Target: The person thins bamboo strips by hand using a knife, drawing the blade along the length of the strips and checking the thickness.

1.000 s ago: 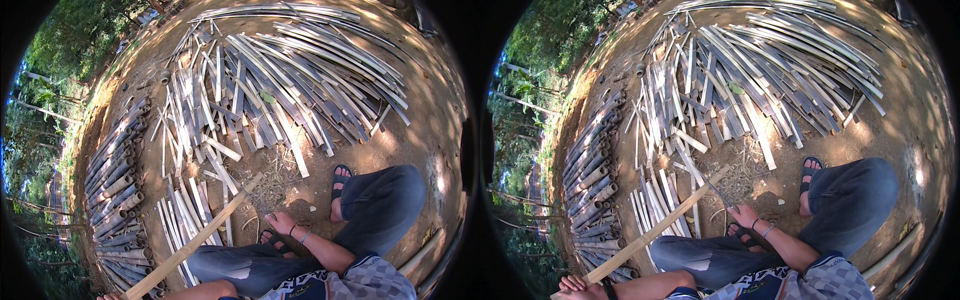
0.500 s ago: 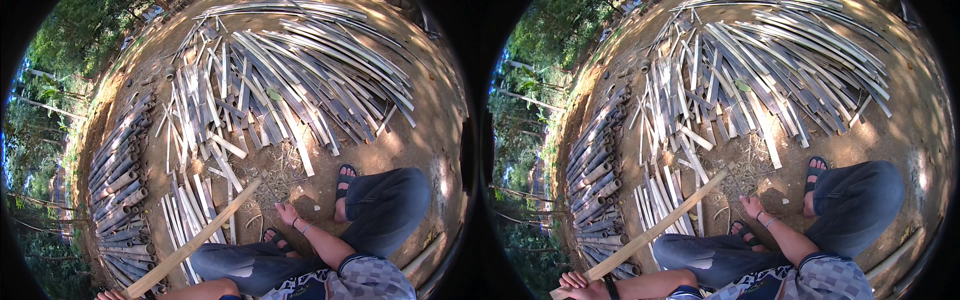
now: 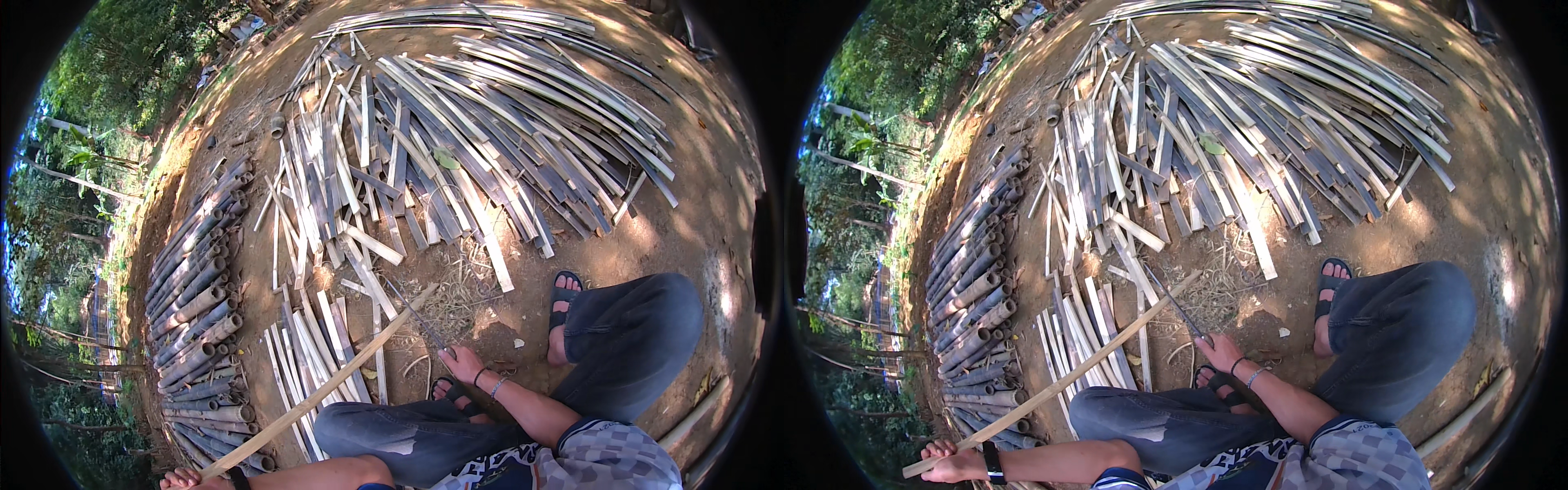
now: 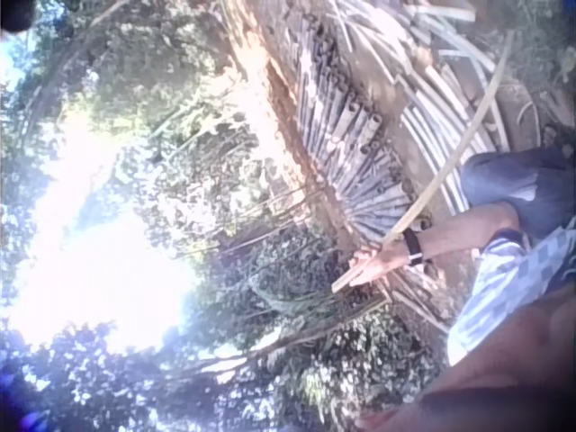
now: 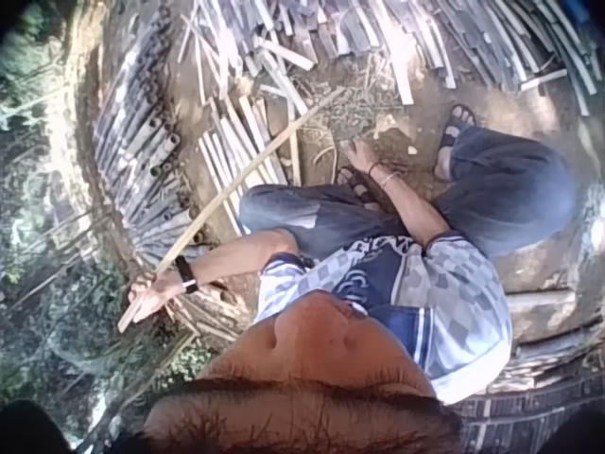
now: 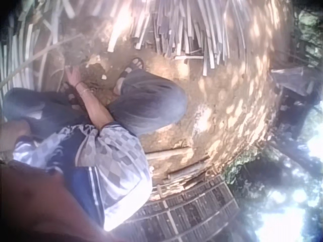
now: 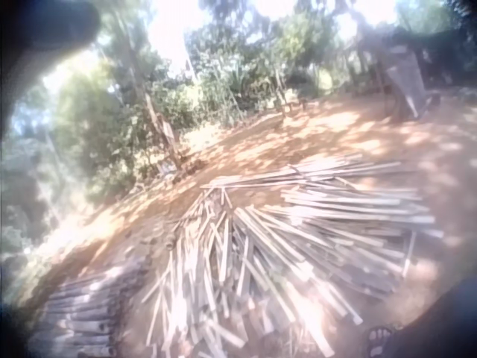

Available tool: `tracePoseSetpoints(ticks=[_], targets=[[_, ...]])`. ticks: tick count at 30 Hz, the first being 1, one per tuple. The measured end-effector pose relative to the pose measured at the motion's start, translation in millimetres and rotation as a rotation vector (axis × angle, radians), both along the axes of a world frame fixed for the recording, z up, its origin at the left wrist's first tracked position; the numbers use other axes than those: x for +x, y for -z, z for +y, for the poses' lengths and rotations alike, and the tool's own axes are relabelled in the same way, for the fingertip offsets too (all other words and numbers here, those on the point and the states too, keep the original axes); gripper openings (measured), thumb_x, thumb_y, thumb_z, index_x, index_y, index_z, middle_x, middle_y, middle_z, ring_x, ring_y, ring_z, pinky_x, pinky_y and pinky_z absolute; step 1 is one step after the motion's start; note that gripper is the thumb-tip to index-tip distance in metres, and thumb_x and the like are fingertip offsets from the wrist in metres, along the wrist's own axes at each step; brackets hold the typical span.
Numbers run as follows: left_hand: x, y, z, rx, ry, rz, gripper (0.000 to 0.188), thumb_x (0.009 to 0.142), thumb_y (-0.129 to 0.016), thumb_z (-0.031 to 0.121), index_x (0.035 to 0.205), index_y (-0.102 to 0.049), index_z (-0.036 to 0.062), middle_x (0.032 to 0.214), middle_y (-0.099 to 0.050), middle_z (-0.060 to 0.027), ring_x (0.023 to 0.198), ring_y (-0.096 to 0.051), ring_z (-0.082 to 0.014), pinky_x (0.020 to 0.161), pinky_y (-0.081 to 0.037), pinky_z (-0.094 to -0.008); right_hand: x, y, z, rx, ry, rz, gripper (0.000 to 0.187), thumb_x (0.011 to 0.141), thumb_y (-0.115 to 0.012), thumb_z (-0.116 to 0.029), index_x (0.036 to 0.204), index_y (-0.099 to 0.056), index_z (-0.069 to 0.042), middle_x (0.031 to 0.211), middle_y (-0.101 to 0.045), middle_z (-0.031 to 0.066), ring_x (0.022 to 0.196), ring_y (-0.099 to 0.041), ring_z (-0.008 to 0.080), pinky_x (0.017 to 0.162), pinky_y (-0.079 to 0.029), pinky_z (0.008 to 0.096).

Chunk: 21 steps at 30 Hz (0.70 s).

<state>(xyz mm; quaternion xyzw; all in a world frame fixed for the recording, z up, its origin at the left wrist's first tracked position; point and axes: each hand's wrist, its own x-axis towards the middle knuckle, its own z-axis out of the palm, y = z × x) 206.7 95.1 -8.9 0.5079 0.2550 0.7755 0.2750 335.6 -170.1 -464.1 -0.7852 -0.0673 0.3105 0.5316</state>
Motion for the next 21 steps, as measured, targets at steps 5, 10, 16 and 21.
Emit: tracePoseSetpoints(ticks=[5,10,16,21], targets=[[-6,3,10,-0.01,0.021,0.041,0.053,0.101,-0.014,0.048,0.083,-0.04,0.0043,0.061,-0.035,-0.0022,0.045,-0.029,-0.0106,0.036,-0.026,-0.0216,21,14,-6,-0.152,0.09,0.131,0.056,0.088,-0.051,-0.054,0.088,-0.062,0.002,0.08,-0.063,0.0259,0.085,-0.062,0.0424,0.075,-0.048,0.0472],[-2,1,8,-0.036,-0.027,0.026,0.053,0.101,-0.015,0.048,0.083,-0.04,0.0052,0.059,-0.034,-0.0018,0.044,-0.028,-0.0102,0.036,-0.025,-0.0212,4,23,-6,-0.087,0.043,0.016,0.058,0.088,-0.049,-0.055,0.088,-0.062,0.002,0.081,-0.064,0.026,0.086,-0.062,0.0423,0.075,-0.048,0.0474],[-5,0,10,-0.02,0.002,0.009,0.054,0.1,-0.017,0.05,0.081,-0.04,0.0058,0.059,-0.033,-0.0016,0.045,-0.028,-0.0103,0.036,-0.024,-0.0218,18,16,-7,-0.117,0.073,0.121,0.055,0.09,-0.05,-0.052,0.08,-0.059,0.002,0.069,-0.059,0.0227,0.072,-0.061,0.0382,0.067,-0.046,0.0458],[-3,0,9,-0.022,0.054,0.003,0.054,0.1,-0.016,0.05,0.078,-0.039,0.0066,0.058,-0.032,-0.0012,0.044,-0.028,-0.0104,0.035,-0.023,-0.0223,20,11,-8,-0.111,0.097,0.152,0.056,0.089,-0.049,-0.054,0.089,-0.064,0.0,0.078,-0.063,0.024,0.082,-0.062,0.0416,0.073,-0.048,0.0455]])
